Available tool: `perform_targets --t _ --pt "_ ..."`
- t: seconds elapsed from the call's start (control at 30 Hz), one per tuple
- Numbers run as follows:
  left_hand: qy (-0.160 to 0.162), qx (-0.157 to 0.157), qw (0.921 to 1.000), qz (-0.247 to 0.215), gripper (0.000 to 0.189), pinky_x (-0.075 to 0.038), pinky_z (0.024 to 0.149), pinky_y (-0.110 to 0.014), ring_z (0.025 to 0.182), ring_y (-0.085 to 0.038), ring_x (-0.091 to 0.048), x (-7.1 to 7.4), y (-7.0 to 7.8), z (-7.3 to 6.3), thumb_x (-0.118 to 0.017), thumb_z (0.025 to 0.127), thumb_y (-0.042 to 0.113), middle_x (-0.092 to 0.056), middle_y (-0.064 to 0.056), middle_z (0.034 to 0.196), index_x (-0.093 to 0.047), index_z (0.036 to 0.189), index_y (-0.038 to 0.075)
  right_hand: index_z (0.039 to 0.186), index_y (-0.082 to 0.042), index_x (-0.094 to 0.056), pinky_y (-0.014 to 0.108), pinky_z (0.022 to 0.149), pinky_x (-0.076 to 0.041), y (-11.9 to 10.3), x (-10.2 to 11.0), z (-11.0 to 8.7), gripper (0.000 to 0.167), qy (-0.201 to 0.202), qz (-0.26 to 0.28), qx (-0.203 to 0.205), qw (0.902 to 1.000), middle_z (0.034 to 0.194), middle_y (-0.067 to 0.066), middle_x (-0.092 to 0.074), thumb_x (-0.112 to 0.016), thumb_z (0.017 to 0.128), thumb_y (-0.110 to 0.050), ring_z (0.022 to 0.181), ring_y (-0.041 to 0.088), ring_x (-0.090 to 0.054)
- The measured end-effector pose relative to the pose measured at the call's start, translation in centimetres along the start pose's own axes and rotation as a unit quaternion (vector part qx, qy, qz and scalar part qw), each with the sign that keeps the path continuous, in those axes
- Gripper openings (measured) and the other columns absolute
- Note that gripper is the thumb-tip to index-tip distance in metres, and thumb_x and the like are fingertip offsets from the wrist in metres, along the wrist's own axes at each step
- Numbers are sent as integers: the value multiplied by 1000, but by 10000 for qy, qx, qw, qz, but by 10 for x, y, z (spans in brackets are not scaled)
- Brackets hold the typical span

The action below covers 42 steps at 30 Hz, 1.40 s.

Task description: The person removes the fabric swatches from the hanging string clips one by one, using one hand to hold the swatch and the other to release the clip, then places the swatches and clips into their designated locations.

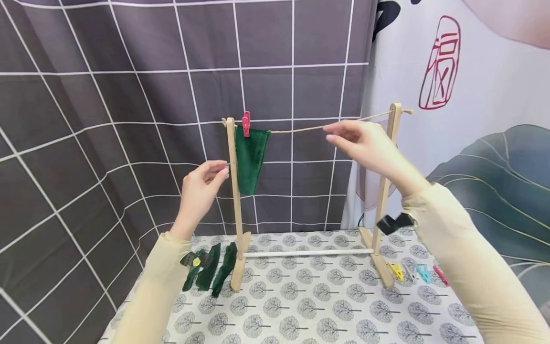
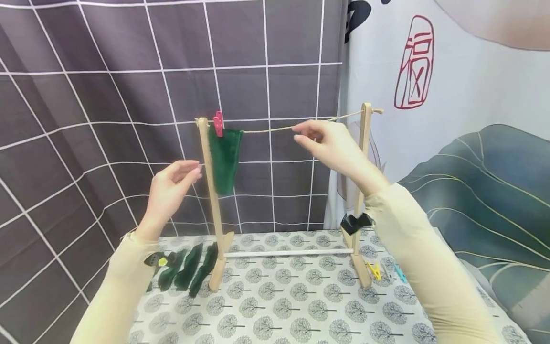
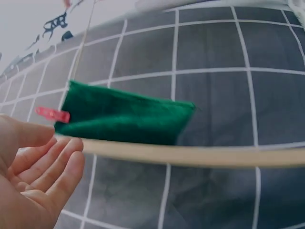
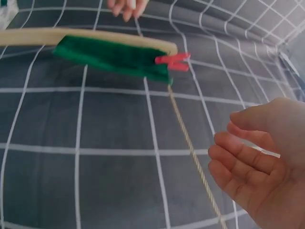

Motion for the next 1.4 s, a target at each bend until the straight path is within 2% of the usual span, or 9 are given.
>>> perform_targets --t 0.07,0.13,0.33,0.53,0.67,0.93,1.07,1.4 --pt "128 -102 9998 -69 25 -57 86 -37 96 -26 -73 -5 7 8 -67 99 15 -73 -13 115 -70 118 0 122 -13 -73 21 77 -47 -9 -5 12 27 -23 110 45 9999 108 6 -74 -65 100 -26 89 15 -66" --pt "219 -156 9996 -98 24 -57 86 -40 96 -26 -73 -9 13 14 -67 98 14 -73 -13 115 -70 118 0 122 -13 -72 24 79 -47 -16 -9 21 27 -88 236 30 9997 106 6 -74 -65 100 -27 92 18 -67" --pt "324 -287 9987 -284 28 -57 86 -38 98 -26 -73 -18 23 28 -68 97 9 -72 -15 117 -69 122 -2 121 -12 -72 32 86 -50 -30 -23 45 27 -168 457 47 9988 109 6 -74 -66 99 -25 98 17 -69" --pt "614 -326 9966 -446 30 -57 88 -38 101 -30 -72 -26 29 34 -68 96 7 -71 -17 119 -67 124 -5 122 -9 -72 35 92 -52 -48 -45 72 29 -351 682 150 9969 114 7 -74 -68 97 -22 104 18 -69" --pt "808 -242 9948 -567 32 -55 92 -35 108 -28 -70 -33 31 36 -67 97 7 -69 -17 124 -66 127 -5 124 -7 -70 33 92 -52 -58 -61 86 31 -507 740 196 9958 116 8 -73 -68 96 -20 105 17 -69" --pt "1154 -95 9895 -860 35 -51 97 -31 117 -29 -66 -42 39 42 -65 97 4 -65 -20 130 -62 131 -6 128 -5 -67 30 94 -50 -64 -81 106 36 -691 1002 -26 9926 120 10 -71 -69 96 -20 108 17 -68" --pt "1151 62 9893 -892 38 -50 99 -31 121 -28 -63 -45 41 45 -65 98 5 -63 -20 133 -61 134 -5 131 -4 -65 28 97 -49 -67 -88 113 39 -813 1154 -56 9900 124 11 -69 -69 96 -22 110 17 -67" --pt "1011 488 9882 -1043 48 -46 103 -32 128 -26 -57 -52 46 45 -64 98 5 -56 -23 140 -52 142 -5 140 -3 -57 26 99 -48 -70 -104 119 49 -970 1093 2 9893 123 10 -70 -69 97 -23 112 17 -67"
Point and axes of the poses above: each hand's wrist, its own z-axis towards the middle knuckle, its own x-axis out of the back of the hand, y = z × x, the point moved 3 cm from there along z, towards the middle knuckle
